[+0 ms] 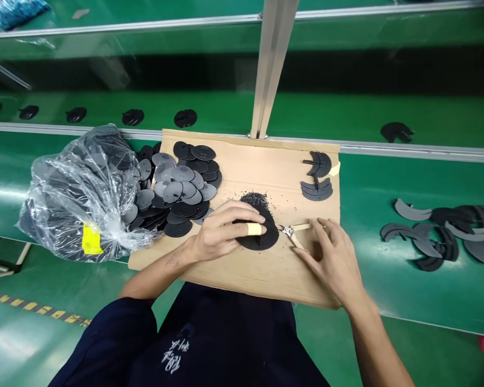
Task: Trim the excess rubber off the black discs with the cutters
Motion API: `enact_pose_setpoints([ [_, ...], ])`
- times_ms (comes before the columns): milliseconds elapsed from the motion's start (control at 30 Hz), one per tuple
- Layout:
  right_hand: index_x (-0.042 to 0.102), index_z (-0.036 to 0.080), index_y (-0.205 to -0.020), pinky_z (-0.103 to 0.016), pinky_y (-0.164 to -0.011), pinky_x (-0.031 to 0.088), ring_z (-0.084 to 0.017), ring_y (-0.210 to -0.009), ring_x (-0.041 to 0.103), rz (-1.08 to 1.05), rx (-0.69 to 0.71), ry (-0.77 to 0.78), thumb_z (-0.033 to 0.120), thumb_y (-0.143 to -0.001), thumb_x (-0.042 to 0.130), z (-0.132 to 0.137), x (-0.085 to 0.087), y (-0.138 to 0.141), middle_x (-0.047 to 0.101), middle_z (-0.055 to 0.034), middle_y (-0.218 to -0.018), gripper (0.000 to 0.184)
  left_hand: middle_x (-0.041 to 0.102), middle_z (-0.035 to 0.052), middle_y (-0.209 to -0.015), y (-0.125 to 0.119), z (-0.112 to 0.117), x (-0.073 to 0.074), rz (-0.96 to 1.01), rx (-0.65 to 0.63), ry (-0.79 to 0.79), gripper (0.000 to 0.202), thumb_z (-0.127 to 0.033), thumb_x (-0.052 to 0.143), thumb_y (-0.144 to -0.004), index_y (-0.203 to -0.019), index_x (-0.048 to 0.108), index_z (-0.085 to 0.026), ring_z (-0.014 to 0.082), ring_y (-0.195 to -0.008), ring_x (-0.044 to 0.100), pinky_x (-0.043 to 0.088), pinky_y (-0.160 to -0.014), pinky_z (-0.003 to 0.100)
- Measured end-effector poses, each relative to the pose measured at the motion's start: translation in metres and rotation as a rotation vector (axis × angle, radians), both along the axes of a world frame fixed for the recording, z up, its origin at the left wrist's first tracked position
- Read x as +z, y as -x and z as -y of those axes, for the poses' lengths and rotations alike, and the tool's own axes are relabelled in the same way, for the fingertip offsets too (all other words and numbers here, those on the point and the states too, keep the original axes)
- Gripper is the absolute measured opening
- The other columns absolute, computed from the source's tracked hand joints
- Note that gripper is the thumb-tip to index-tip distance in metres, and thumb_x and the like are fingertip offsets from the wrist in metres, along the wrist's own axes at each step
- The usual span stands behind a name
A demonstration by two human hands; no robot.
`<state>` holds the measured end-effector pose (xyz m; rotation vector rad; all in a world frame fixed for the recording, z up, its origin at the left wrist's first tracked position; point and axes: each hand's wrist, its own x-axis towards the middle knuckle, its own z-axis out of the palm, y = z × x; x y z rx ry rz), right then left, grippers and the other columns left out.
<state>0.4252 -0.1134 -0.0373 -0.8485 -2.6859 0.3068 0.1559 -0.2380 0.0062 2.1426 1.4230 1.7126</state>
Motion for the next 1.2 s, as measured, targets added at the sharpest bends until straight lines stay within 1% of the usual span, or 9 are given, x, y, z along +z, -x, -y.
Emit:
enact_pose_setpoints([
  [133,0.049,0.015,-0.147,-0.055,-0.094,0.053,-0.04,-0.116,0.057,0.149,0.024,-0.017,0.053,-0.1,0.055,0.001,0.003,-0.001,0.059,-0.022,-0.128,0.061,0.075,0.0085,-0.105,-0.001,0.001,0.001,-0.051,0.031,-0.008,0.024,-0.004,0.069,-0.091,-0.11,0.072,-0.018,0.0196,-0.103,0.069,0.061,-0.086,0.036],
  [233,0.053,0.012,-0.139,-0.051,-0.092,0.053,-0.038,-0.113,0.058,0.169,0.091,-0.033,0.05,-0.101,0.051,0.0,0.006,0.004,0.061,-0.0218,-0.122,0.053,0.075,0.0071,-0.106,-0.001,0.003,0.002,-0.089,0.074,-0.011,0.024,-0.006,0.068,-0.092,-0.111,0.071,-0.021,0.0191,-0.102,0.068,0.061,-0.085,0.036],
  [333,0.055,0.013,-0.13,-0.046,-0.084,0.054,-0.035,-0.105,0.061,0.083,0.119,-0.011,0.043,-0.104,0.045,-0.001,0.009,0.008,0.064,-0.0199,-0.115,0.041,0.075,0.0066,-0.101,0.0,0.006,0.003,-0.084,0.069,0.037,0.022,-0.01,0.067,-0.094,-0.113,0.071,-0.021,0.0179,-0.096,0.069,0.06,-0.08,0.033],
  [400,0.055,0.015,-0.126,-0.042,-0.078,0.054,-0.031,-0.095,0.063,-0.02,0.098,0.058,0.037,-0.104,0.044,0.001,0.015,0.011,0.066,-0.016,-0.106,0.033,0.074,0.0072,-0.094,0.0,0.008,0.004,-0.027,0.037,0.113,0.019,-0.016,0.069,-0.095,-0.113,0.07,-0.018,0.0165,-0.088,0.069,0.059,-0.076,0.03],
  [500,0.056,0.018,-0.124,-0.036,-0.07,0.052,-0.023,-0.079,0.062,-0.206,0.102,0.198,0.032,-0.105,0.044,0.006,0.035,0.019,0.065,-0.0093,-0.095,0.026,0.073,0.0078,-0.091,0.001,0.01,0.004,0.049,0.005,0.185,0.022,-0.022,0.074,-0.093,-0.112,0.07,-0.013,0.0149,-0.083,0.068,0.058,-0.073,0.027],
  [600,0.058,0.02,-0.126,-0.033,-0.067,0.052,-0.021,-0.077,0.062,-0.312,0.213,0.247,0.032,-0.104,0.051,0.011,0.057,0.033,0.064,-0.0079,-0.094,0.026,0.073,0.008,-0.092,0.0,0.01,0.003,0.057,-0.022,0.193,0.021,-0.021,0.074,-0.093,-0.112,0.07,-0.014,0.015,-0.084,0.068,0.058,-0.075,0.027],
  [700,0.058,0.019,-0.127,-0.034,-0.069,0.053,-0.023,-0.083,0.063,-0.325,0.317,0.179,0.035,-0.103,0.057,0.013,0.069,0.045,0.064,-0.0096,-0.097,0.029,0.073,0.0083,-0.093,-0.001,0.01,0.004,0.063,-0.049,0.218,0.021,-0.022,0.073,-0.094,-0.113,0.071,-0.015,0.0161,-0.086,0.069,0.058,-0.077,0.029],
  [867,0.057,0.013,-0.126,-0.037,-0.069,0.054,-0.024,-0.083,0.062,-0.26,0.36,0.037,0.04,-0.104,0.055,0.012,0.07,0.052,0.065,-0.0123,-0.098,0.035,0.074,0.0086,-0.094,-0.001,0.011,0.005,0.069,-0.056,0.236,0.02,-0.023,0.071,-0.095,-0.113,0.071,-0.016,0.0168,-0.086,0.069,0.057,-0.077,0.03],
  [1200,0.062,0.016,-0.116,-0.03,-0.063,0.048,-0.019,-0.074,0.061,-0.187,0.389,0.004,0.039,-0.106,0.053,0.008,0.077,0.05,0.067,-0.0079,-0.09,0.027,0.075,0.0093,-0.093,-0.001,0.01,0.002,0.106,-0.108,0.242,0.017,-0.024,0.068,-0.097,-0.111,0.071,-0.015,0.0171,-0.085,0.069,0.056,-0.077,0.032],
])
